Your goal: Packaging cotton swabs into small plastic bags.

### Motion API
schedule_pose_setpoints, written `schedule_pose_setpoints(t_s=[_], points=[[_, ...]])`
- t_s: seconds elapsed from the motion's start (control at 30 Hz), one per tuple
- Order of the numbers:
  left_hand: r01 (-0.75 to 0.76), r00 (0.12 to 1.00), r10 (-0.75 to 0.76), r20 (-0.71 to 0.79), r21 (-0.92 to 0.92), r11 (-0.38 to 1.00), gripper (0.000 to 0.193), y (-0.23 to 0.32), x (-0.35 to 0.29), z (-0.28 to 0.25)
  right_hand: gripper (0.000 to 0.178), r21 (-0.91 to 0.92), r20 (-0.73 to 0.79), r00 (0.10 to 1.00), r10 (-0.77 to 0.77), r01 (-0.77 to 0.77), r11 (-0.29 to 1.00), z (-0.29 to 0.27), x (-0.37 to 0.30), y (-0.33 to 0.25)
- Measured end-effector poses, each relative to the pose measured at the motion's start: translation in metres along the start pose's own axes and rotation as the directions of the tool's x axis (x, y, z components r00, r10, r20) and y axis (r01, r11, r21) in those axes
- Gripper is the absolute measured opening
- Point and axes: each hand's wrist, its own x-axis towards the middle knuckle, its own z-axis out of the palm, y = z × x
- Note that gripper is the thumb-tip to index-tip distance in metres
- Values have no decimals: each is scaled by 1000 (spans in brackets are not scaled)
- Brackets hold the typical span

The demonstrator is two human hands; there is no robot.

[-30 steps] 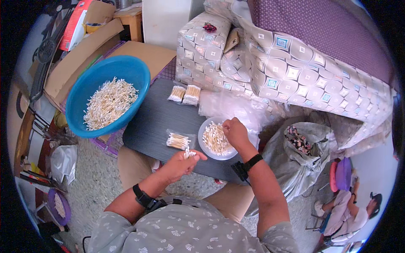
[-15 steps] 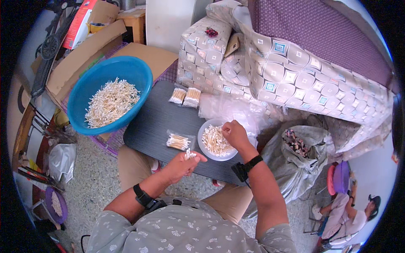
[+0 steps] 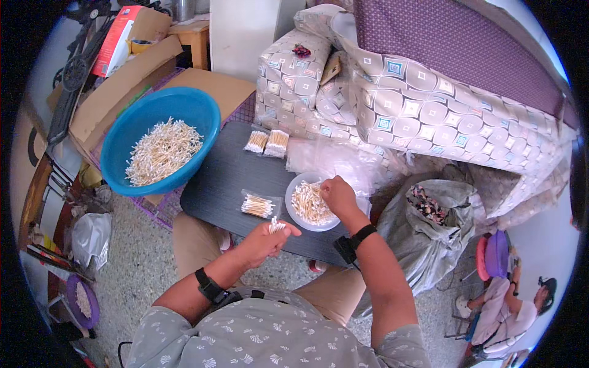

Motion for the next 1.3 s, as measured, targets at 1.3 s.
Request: schedule_pose_setpoints(t_s=[1.3], points=[[-161, 962, 155, -227, -8, 987, 10, 27, 0, 2, 9, 902, 277, 956, -100, -223, 370, -43, -79, -104]])
